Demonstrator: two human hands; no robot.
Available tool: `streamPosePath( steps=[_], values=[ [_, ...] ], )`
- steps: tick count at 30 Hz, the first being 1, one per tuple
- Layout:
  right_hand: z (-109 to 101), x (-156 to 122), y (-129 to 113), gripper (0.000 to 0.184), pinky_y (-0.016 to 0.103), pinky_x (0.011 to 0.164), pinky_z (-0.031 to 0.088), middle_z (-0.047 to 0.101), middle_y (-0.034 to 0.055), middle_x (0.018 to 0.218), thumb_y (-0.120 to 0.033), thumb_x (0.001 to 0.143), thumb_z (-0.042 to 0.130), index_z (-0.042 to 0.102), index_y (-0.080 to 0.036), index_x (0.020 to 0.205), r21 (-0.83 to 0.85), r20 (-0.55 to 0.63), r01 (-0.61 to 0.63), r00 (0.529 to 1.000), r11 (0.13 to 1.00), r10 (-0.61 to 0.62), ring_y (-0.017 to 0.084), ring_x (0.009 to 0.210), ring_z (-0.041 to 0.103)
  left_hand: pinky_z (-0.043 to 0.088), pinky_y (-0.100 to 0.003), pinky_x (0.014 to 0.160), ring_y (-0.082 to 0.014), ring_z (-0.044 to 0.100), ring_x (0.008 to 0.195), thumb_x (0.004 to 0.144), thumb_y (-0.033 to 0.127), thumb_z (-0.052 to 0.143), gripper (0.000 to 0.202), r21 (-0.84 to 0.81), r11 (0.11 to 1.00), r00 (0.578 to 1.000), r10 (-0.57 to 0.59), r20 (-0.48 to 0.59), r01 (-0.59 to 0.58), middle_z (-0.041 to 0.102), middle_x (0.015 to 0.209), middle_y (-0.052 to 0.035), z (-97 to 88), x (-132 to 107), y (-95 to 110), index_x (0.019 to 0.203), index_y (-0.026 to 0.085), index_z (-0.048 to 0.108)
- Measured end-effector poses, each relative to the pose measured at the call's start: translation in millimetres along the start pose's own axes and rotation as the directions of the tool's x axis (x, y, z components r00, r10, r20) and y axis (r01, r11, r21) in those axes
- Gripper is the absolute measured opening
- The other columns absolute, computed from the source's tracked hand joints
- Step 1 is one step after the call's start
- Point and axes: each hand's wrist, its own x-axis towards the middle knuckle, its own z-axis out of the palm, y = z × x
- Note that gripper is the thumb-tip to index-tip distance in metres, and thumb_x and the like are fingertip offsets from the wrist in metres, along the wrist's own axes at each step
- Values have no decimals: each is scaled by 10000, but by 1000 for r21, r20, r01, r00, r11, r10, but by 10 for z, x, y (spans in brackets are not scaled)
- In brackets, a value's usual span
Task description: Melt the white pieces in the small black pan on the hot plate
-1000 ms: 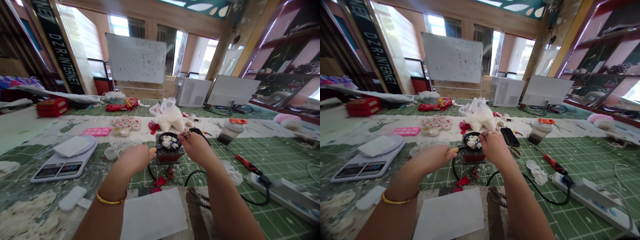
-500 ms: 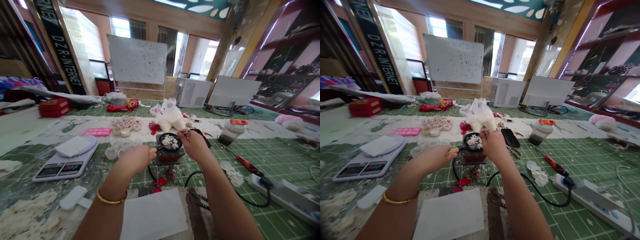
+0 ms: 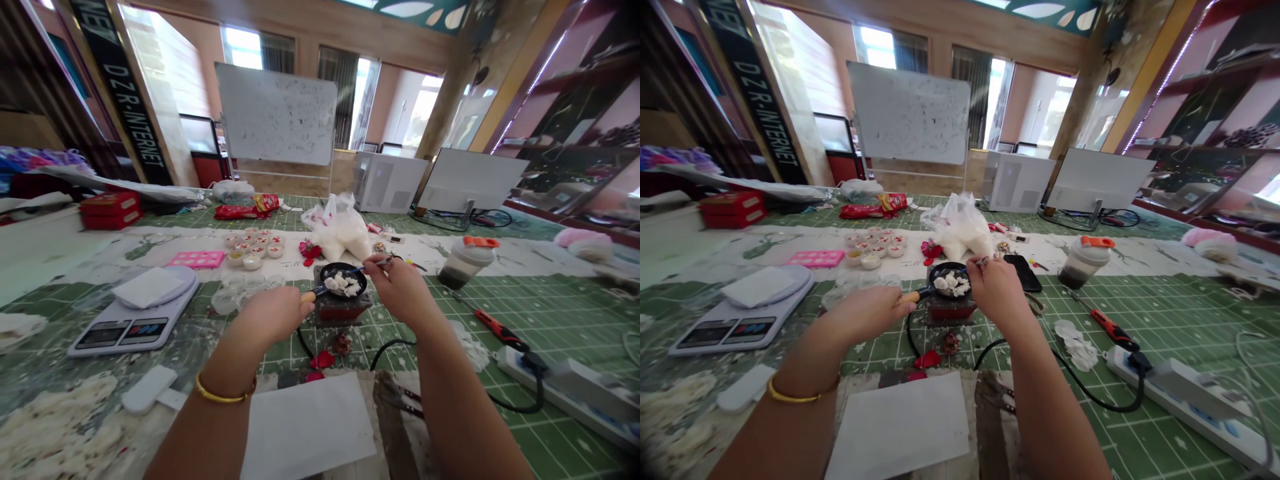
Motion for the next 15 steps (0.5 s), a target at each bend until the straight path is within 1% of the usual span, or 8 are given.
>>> streamPosePath(
  steps=[2, 5, 7, 9, 11, 13, 15],
  values=[
    [-15, -17, -13, 312, 224, 609, 320, 637, 34, 749, -347, 835, 321, 596, -210, 888, 34, 16, 22, 1000, 999, -23, 146, 692, 554, 384, -299, 551, -237, 581, 697, 776, 488, 264, 428, -1, 1000, 1000, 0, 7, 0, 643, 819, -89, -7, 0, 5, 755, 188, 569],
    [-23, -37, -40, 313, 227, 610, 321, 632, 38, 722, -340, 831, 332, 611, -199, 822, 44, 64, 34, 997, 998, -37, 146, 678, 552, 382, -289, 552, -225, 582, 685, 774, 491, 266, 436, -16, 1000, 1000, -4, 19, 4, 643, 814, -96, -13, 2, 10, 759, 181, 572],
    [-30, -48, -59, 319, 225, 626, 326, 637, 38, 760, -344, 835, 323, 607, -199, 853, 77, 24, 19, 999, 997, -21, 147, 708, 556, 381, -286, 551, -226, 583, 691, 774, 491, 267, 437, -20, 1000, 1000, -2, 19, 2, 642, 825, -98, -16, 0, 12, 764, 178, 573],
    [-42, -55, -75, 321, 221, 645, 332, 640, 33, 801, -350, 841, 313, 597, -207, 890, 122, 3, 30, 1000, 992, -30, 147, 748, 559, 381, -292, 551, -233, 583, 699, 777, 490, 260, 441, -19, 1000, 1000, 5, 12, -5, 640, 832, -99, -18, -3, 12, 767, 179, 572],
    [-54, -57, -83, 309, 223, 646, 334, 639, 37, 789, -346, 836, 329, 599, -203, 880, 120, 41, 35, 998, 992, -40, 152, 755, 559, 381, -296, 549, -238, 583, 698, 779, 491, 257, 442, -19, 1000, 1000, 10, 8, -10, 639, 828, -98, -17, -3, 11, 768, 180, 572],
    [-62, -53, -86, 300, 229, 643, 333, 636, 49, 762, -335, 828, 349, 610, -187, 838, 87, 89, 18, 996, 996, -26, 158, 740, 559, 378, -293, 548, -233, 584, 691, 777, 492, 266, 434, -21, 1000, 1000, 11, 5, -11, 640, 822, -95, -12, 0, 8, 762, 182, 570],
    [-63, -52, -89, 297, 231, 654, 336, 638, 51, 782, -332, 828, 350, 608, -186, 844, 102, 80, -5, 997, 995, -3, 159, 750, 559, 374, -284, 545, -222, 584, 679, 774, 491, 273, 428, -25, 1000, 1000, 13, 3, -13, 639, 824, -93, -7, 2, 5, 753, 183, 568]
  ],
)
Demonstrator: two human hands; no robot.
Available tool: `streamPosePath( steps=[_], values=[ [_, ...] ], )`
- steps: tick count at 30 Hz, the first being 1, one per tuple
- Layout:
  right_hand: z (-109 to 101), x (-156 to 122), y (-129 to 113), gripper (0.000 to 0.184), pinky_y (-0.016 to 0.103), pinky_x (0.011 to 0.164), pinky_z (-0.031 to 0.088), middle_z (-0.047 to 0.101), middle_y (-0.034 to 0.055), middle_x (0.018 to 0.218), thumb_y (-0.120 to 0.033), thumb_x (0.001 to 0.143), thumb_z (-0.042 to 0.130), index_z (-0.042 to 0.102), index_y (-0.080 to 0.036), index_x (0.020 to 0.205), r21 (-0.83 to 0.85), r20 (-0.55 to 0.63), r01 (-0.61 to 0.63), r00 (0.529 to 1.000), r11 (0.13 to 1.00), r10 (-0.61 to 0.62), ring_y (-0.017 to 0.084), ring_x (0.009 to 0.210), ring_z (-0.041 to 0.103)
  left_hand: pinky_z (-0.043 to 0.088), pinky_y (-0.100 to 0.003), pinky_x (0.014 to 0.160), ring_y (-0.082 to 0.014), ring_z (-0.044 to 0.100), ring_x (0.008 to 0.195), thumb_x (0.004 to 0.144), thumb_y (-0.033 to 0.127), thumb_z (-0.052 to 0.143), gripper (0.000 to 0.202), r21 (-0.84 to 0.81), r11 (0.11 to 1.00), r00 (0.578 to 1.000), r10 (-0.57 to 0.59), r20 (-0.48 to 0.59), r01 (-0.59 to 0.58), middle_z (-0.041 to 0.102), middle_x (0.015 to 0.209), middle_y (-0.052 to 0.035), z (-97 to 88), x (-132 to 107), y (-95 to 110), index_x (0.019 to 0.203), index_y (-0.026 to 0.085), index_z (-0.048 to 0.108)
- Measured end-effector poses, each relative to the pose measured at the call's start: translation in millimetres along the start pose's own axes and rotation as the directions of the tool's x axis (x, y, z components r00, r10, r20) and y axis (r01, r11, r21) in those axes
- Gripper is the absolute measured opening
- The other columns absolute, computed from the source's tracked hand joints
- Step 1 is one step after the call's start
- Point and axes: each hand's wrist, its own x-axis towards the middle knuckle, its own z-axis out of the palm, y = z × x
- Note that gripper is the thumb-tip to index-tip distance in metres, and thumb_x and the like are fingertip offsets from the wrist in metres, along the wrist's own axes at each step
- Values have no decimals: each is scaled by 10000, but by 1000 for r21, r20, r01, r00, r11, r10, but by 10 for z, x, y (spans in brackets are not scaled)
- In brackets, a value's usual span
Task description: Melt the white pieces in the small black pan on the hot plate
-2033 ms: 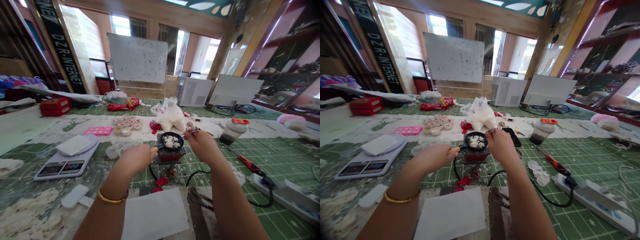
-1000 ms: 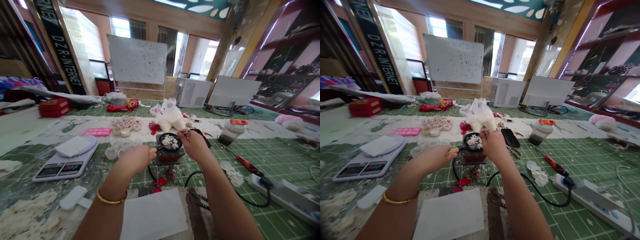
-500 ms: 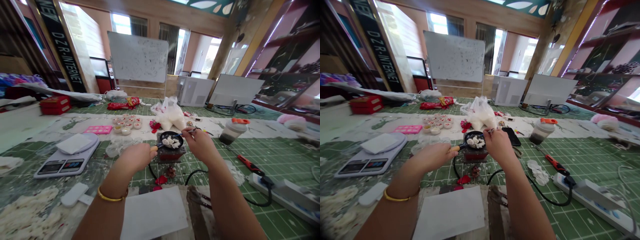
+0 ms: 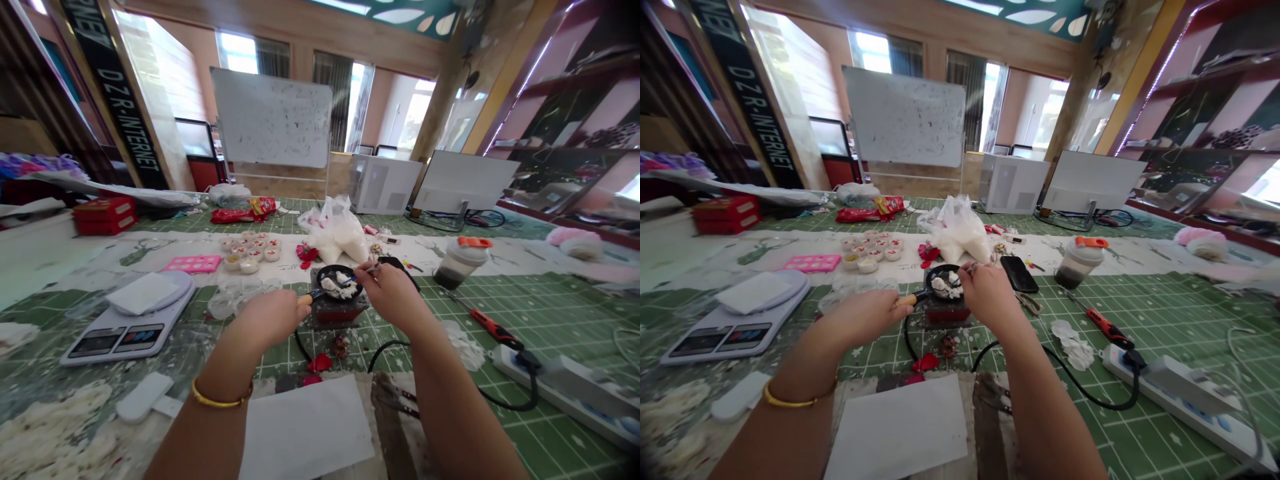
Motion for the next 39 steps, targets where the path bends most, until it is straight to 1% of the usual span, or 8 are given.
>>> streamPosePath(
  steps=[4, 8, 12, 16, 22, 26, 29, 39],
  values=[
    [29, -6, -24, 293, 221, 662, 345, 639, 29, 824, -349, 834, 339, 591, -213, 893, 119, -42, 36, 999, 992, -31, 146, 775, 557, 369, -276, 542, -213, 580, 670, 776, 484, 276, 418, 9, 1000, 1000, 0, -3, 0, 639, 816, -93, 5, 0, -1, 754, 183, 566],
    [44, -3, -11, 287, 224, 621, 337, 634, 39, 752, -348, 825, 359, 602, -196, 831, 45, 2, 58, 998, 997, -58, 145, 707, 551, 361, -266, 537, -208, 577, 669, 773, 487, 280, 417, 10, 1000, 1000, -11, 0, 11, 638, 806, -90, 2, 5, -3, 747, 180, 561],
    [10, 11, 59, 333, 228, 628, 335, 638, 56, 811, -364, 833, 328, 613, -192, 833, -27, -69, -22, 997, 999, 20, 151, 729, 558, 357, -268, 523, -211, 576, 664, 769, 479, 282, 410, -1, 1000, 1000, -5, 2, 5, 637, 800, -86, 4, 15, -11, 741, 181, 562],
    [-21, 16, 105, 342, 233, 604, 334, 640, 58, 755, -368, 827, 335, 622, -184, 813, -53, 21, -16, 1000, 998, 17, 157, 696, 559, 373, -291, 546, -228, 581, 687, 774, 481, 268, 423, 2, 1000, 1000, 2, 6, -2, 638, 821, -95, 6, 14, -10, 759, 183, 568],
    [-104, -40, 100, 327, 231, 609, 335, 636, 49, 803, -381, 815, 356, 630, -202, 821, -12, -17, -68, 998, 998, 68, 158, 733, 558, 390, -306, 566, -242, 585, 712, 777, 481, 273, 431, -4, 1000, 1000, -9, 19, 9, 639, 843, -103, -2, -2, 1, 785, 182, 583],
    [-62, -30, 55, 311, 227, 605, 338, 632, 37, 740, -359, 818, 355, 618, -194, 798, 44, 56, -5, 998, 999, 3, 152, 703, 554, 389, -299, 567, -234, 586, 700, 771, 485, 284, 426, -4, 1000, 1000, -15, 10, 15, 641, 830, -99, -2, 2, -1, 784, 181, 582],
    [-5, 4, 55, 314, 223, 617, 345, 635, 27, 756, -367, 825, 338, 608, -212, 858, 105, 4, -19, 1000, 994, 19, 151, 722, 558, 383, -287, 564, -223, 587, 695, 773, 483, 283, 428, -5, 1000, 1000, -13, 11, 13, 643, 834, -102, -5, -2, -1, 780, 176, 582],
    [27, 15, 76, 314, 227, 631, 347, 637, 42, 781, -366, 826, 340, 608, -210, 876, 20, -93, -19, 995, 1000, 21, 154, 721, 561, 377, -274, 561, -219, 588, 707, 774, 494, 276, 449, 4, 1000, 1000, -6, 8, 6, 642, 839, -103, -5, -4, 3, 788, 166, 582]
  ],
)
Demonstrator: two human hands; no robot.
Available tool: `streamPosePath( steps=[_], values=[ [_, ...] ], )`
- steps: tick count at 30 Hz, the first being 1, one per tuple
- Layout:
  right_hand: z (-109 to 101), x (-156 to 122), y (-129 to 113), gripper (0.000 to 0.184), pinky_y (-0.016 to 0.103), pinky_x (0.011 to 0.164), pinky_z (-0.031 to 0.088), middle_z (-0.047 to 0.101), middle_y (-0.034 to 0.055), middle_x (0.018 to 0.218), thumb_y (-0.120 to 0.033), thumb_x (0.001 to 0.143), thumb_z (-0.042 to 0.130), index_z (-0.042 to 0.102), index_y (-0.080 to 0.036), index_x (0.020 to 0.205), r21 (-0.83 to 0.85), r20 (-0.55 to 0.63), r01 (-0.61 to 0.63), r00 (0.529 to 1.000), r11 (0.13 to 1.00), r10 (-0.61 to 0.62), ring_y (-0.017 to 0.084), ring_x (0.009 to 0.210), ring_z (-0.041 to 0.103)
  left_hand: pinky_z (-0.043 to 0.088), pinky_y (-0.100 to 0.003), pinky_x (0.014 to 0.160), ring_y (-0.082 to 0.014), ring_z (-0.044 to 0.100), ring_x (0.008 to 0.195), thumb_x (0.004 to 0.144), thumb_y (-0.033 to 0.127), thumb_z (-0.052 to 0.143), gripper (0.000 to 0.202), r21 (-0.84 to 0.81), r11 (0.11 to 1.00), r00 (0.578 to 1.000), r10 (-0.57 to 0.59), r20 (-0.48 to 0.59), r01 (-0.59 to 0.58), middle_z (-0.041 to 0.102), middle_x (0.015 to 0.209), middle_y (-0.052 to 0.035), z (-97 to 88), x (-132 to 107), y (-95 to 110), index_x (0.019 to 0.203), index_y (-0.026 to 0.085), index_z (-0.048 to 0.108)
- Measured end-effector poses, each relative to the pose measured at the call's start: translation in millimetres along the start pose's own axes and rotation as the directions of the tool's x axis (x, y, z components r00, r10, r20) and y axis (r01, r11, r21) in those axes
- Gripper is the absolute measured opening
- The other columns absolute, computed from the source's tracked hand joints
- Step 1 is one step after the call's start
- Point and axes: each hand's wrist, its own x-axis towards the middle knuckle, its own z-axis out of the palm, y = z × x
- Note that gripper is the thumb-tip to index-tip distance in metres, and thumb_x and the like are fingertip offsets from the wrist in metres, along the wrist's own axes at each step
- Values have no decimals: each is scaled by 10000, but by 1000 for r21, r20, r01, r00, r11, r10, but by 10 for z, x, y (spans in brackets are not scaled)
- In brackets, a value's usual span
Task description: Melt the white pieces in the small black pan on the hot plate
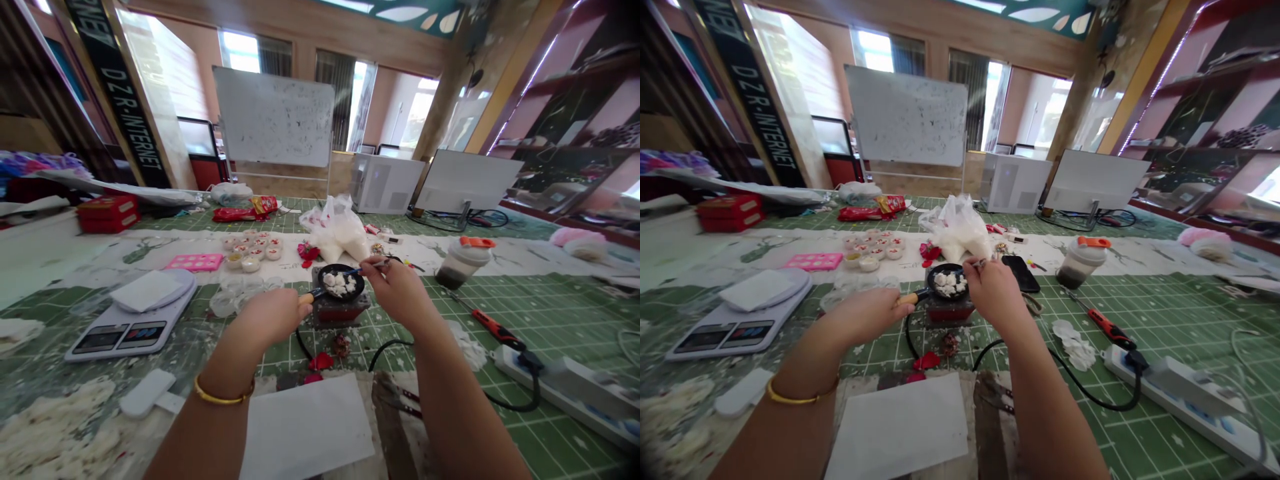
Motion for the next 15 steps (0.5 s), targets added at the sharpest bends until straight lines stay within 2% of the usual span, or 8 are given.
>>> streamPosePath(
  steps=[3, 5, 10, 15],
  values=[
    [43, -5, -71, 284, 214, 636, 346, 635, 22, 772, -344, 827, 353, 599, -220, 896, 58, 29, 64, 997, 996, -66, 139, 726, 558, 375, -281, 546, -224, 587, 688, 772, 489, 279, 439, -7, 1000, 1000, 0, -3, 0, 641, 823, -96, 2, 2, 4, 783, 173, 584],
    [68, 0, -96, 275, 213, 625, 341, 632, 28, 752, -337, 822, 366, 608, -208, 847, 35, 71, 97, 993, 995, -99, 139, 714, 553, 377, -286, 550, -224, 585, 682, 770, 487, 282, 433, -13, 1000, 1000, -8, -1, 8, 641, 822, -98, 0, -1, 5, 781, 177, 585],
    [52, 14, -65, 318, 225, 614, 328, 627, 42, 733, -361, 832, 327, 600, -200, 862, -72, 4, 54, 999, 996, -53, 148, 690, 550, 382, -300, 566, -242, 585, 713, 771, 484, 281, 426, 5, 1000, 1000, -1, -4, 1, 642, 834, -100, -3, 1, 0, 777, 183, 582],
    [2, 17, -11, 311, 227, 607, 327, 636, 44, 741, -342, 827, 332, 607, -199, 841, -104, 74, 37, 997, 994, -30, 156, 709, 558, 387, -306, 568, -243, 587, 708, 772, 485, 285, 423, -6, 1000, 1000, 3, 0, -3, 644, 847, -102, 6, 19, -18, 781, 183, 581]
  ],
)
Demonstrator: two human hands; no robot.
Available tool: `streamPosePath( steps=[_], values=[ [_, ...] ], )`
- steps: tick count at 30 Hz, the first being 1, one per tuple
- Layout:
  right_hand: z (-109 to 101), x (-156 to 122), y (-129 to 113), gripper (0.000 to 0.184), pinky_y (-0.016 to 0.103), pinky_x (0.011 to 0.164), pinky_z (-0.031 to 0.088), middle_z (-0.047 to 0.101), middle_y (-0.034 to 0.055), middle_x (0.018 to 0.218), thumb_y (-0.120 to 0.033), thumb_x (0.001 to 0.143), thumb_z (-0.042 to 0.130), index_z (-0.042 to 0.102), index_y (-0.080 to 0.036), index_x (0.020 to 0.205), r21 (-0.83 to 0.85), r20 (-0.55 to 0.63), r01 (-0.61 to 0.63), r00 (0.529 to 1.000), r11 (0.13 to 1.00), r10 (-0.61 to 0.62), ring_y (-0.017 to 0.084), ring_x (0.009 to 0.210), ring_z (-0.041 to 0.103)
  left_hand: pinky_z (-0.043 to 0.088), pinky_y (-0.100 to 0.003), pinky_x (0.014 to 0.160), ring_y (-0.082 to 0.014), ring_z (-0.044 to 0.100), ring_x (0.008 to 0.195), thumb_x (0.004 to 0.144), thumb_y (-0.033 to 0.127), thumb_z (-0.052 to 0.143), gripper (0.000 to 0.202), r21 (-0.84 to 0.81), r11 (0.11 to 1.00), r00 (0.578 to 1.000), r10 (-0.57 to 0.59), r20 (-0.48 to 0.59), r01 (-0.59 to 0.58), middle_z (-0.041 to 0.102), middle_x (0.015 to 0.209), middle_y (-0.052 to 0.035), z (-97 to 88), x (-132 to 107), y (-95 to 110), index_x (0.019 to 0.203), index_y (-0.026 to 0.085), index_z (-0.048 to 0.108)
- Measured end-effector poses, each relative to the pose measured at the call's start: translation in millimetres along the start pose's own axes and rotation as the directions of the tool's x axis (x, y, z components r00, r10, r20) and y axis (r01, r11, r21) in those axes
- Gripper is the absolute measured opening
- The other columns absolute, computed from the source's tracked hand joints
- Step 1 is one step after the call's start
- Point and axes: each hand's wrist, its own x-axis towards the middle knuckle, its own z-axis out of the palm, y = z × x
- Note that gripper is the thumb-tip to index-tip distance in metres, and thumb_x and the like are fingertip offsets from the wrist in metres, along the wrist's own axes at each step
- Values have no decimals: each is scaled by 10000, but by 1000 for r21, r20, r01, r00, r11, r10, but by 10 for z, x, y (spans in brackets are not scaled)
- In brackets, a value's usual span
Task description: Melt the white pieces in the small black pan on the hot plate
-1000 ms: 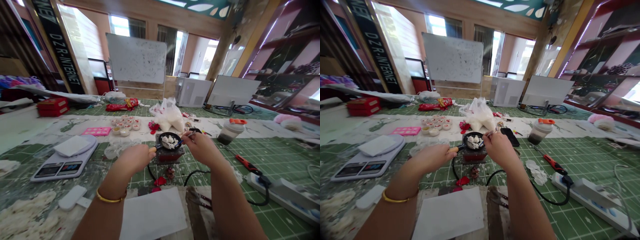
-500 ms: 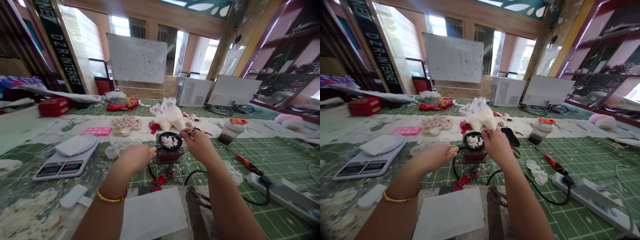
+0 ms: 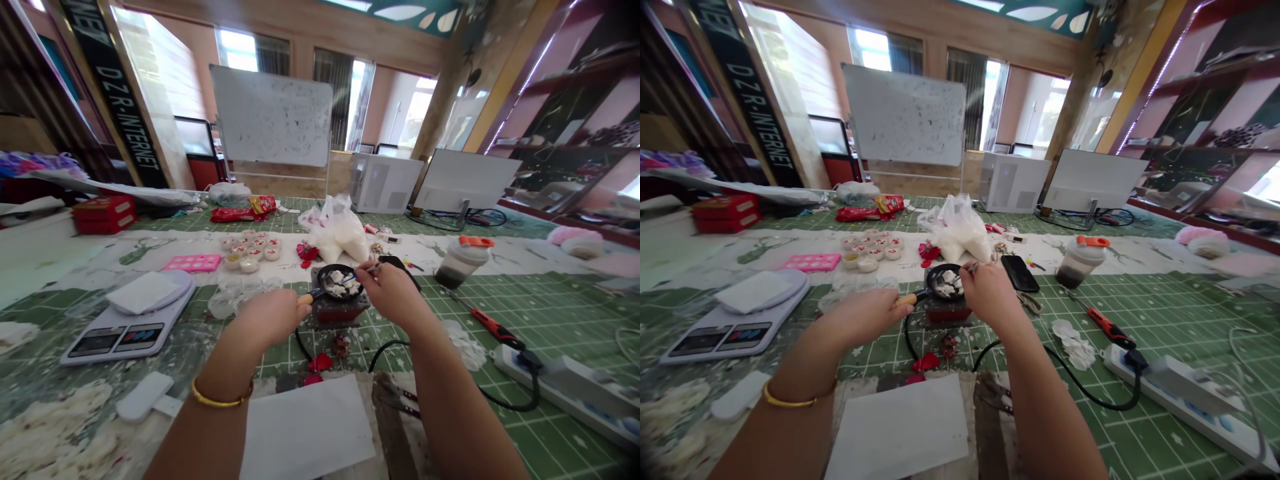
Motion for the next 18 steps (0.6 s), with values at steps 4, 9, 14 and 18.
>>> streamPosePath(
  steps=[4, 9, 14, 18],
  values=[
    [-29, -7, 43, 323, 235, 624, 333, 646, 52, 809, -365, 827, 331, 602, -201, 891, -6, -63, -47, 997, 999, 46, 169, 757, 562, 386, -309, 567, -247, 584, 721, 778, 483, 268, 435, 5, 1000, 1000, 3, -1, -3, 641, 858, -102, -6, -5, -2, 790, 182, 581],
    [-72, -10, 73, 351, 237, 603, 330, 645, 63, 814, -378, 827, 324, 618, -189, 857, -42, 28, -69, 997, 997, 71, 168, 733, 563, 387, -292, 573, -223, 581, 706, 782, 475, 273, 431, 5, 1000, 1000, -4, 16, 4, 637, 848, -106, -3, 7, -7, 782, 174, 581],
    [-123, -29, 65, 351, 244, 605, 324, 643, 64, 780, -370, 824, 328, 624, -183, 843, -90, -6, -95, 996, 991, 95, 171, 717, 558, 379, -279, 563, -215, 578, 702, 785, 470, 265, 424, 10, 1000, 1000, 11, 1, -11, 633, 857, -100, 11, 24, -14, 773, 178, 572],
    [-126, -51, 42, 331, 234, 589, 322, 642, 41, 797, -370, 820, 337, 623, -205, 849, 10, 45, -66, 997, 998, 65, 154, 699, 556, 380, -282, 556, -217, 577, 687, 780, 470, 276, 407, 17, 1000, 1000, -2, 7, 2, 637, 837, -87, 3, 13, 0, 779, 188, 570]
  ],
)
